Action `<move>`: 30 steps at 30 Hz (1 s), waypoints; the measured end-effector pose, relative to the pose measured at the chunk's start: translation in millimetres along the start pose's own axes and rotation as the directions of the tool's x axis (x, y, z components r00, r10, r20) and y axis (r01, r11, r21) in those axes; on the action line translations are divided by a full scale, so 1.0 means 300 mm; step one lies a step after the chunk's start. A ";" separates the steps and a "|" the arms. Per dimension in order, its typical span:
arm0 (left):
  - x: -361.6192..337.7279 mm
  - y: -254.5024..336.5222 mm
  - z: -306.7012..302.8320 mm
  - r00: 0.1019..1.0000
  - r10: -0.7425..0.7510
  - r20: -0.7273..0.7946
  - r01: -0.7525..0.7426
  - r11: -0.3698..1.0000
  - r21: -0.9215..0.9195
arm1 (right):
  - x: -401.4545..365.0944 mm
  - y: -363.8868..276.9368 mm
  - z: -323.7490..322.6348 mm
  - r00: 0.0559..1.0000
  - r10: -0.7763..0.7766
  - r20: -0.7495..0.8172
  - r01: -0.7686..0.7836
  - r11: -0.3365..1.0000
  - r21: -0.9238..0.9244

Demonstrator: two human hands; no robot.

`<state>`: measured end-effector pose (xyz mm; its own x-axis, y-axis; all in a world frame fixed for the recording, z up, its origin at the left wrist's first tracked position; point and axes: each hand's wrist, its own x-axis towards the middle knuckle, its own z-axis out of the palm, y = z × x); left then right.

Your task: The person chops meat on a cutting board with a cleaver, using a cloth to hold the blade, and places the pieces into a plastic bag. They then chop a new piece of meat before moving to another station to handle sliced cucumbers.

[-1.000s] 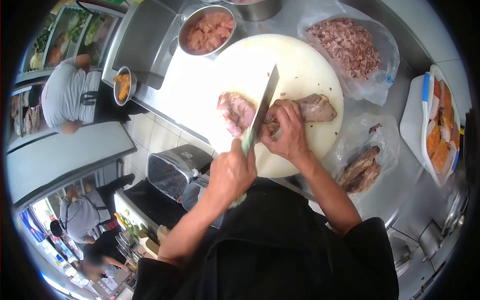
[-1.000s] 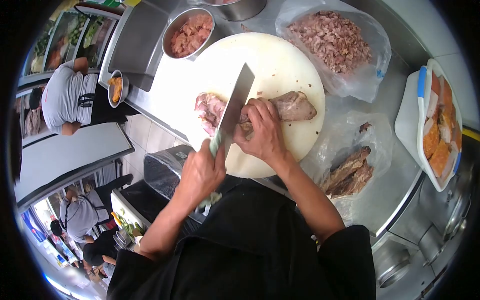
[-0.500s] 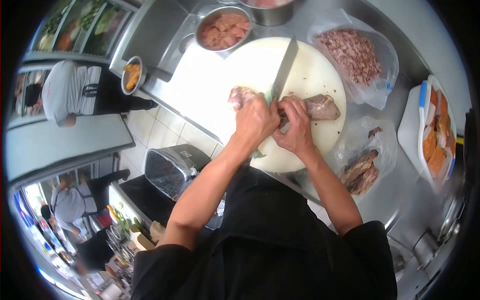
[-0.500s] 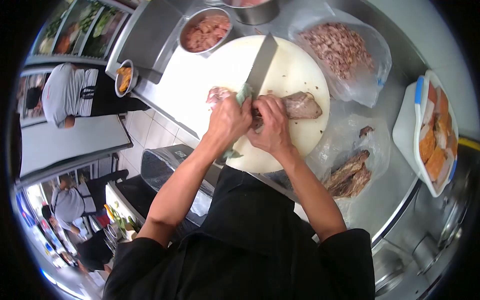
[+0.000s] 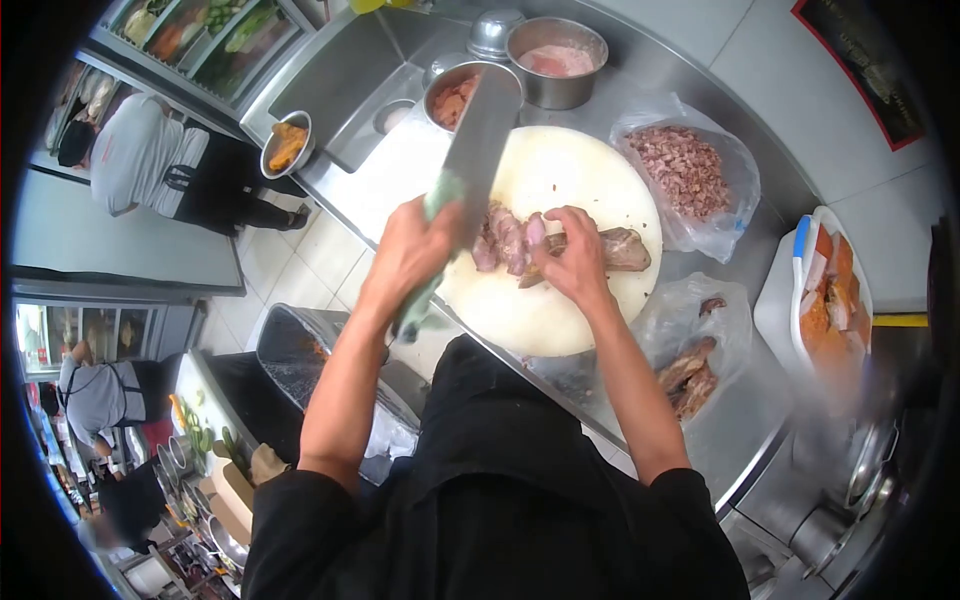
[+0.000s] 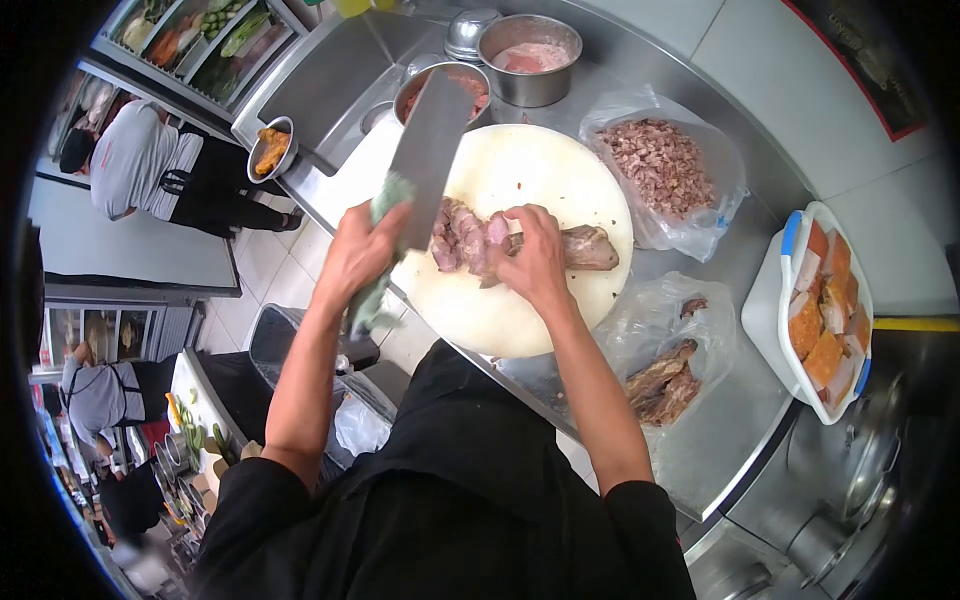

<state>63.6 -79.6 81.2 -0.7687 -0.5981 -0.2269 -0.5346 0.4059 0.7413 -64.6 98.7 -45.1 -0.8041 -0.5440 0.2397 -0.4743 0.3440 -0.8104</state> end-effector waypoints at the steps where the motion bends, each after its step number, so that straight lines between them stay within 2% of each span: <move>1: -0.043 -0.026 -0.019 1.000 -0.007 -0.015 0.007 0.999 0.034 | 0.014 0.006 0.002 1.000 -0.001 -0.005 0.001 1.000 -0.003; 3: -0.141 -0.063 -0.057 0.999 -0.044 -0.003 0.044 0.995 0.093 | 0.039 0.021 0.016 0.993 -0.084 0.088 0.102 0.968 -0.230; 4: -0.194 -0.074 -0.074 0.997 -0.075 0.024 0.072 0.991 0.116 | 0.057 0.026 0.016 0.992 -0.087 0.092 0.106 0.967 -0.232; 6: -0.296 -0.118 -0.072 0.995 -0.098 0.016 0.096 0.992 0.086 | 0.094 0.041 0.005 0.929 0.110 0.354 -0.070 0.990 -0.124; 10: -0.441 -0.223 -0.048 0.990 -0.139 0.026 0.136 0.985 0.104 | 0.100 -0.005 -0.025 0.904 0.155 0.398 -0.129 0.987 -0.091; 12: -0.488 -0.236 -0.039 0.970 -0.230 0.080 0.214 0.962 0.171 | 0.097 -0.011 -0.028 0.917 0.134 0.377 -0.142 0.990 -0.006; 15: -0.494 -0.302 0.012 0.980 -0.194 0.052 0.183 0.969 0.163 | 0.105 -0.044 -0.030 0.873 0.162 0.460 -0.167 0.985 -0.029; 19: -0.459 -0.296 0.023 0.986 -0.152 0.068 0.139 0.975 0.174 | 0.100 -0.026 0.014 0.864 0.145 0.481 -0.165 0.986 -0.001; 22: -0.444 -0.282 0.013 0.986 -0.153 0.059 0.141 0.974 0.178 | 0.099 -0.050 0.006 0.879 0.145 0.454 -0.138 0.989 -0.049; 24: -0.448 -0.275 -0.012 0.986 -0.154 0.066 0.140 0.973 0.183 | 0.089 -0.082 -0.006 0.893 0.015 0.451 0.031 0.995 -0.094; 25: -0.451 -0.274 -0.027 0.984 -0.160 0.078 0.142 0.970 0.195 | 0.079 -0.091 0.008 0.895 0.011 0.446 0.036 0.995 -0.096; 26: -0.457 -0.279 -0.037 0.985 -0.155 0.078 0.137 0.971 0.194 | 0.061 -0.101 0.038 0.953 -0.079 0.294 0.105 0.992 -0.076; 27: -0.465 -0.287 -0.047 0.986 -0.148 0.070 0.140 0.984 0.112 | 0.040 -0.114 0.071 0.978 -0.163 0.132 0.173 0.983 -0.068; 28: -0.470 -0.290 -0.054 0.988 -0.140 0.065 0.139 0.990 0.031 | 0.017 -0.137 0.106 0.980 -0.158 0.123 0.168 0.983 -0.074; 30: -0.474 -0.277 -0.073 0.984 -0.167 0.053 0.166 0.986 0.018 | -0.023 -0.189 0.190 0.997 -0.080 0.011 0.080 0.996 -0.032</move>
<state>225.1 -43.3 65.5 -0.6861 -0.6198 -0.3810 -0.6613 0.3129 0.6818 -11.6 39.4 -31.2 -0.7595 -0.5783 0.2978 -0.5485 0.3232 -0.7712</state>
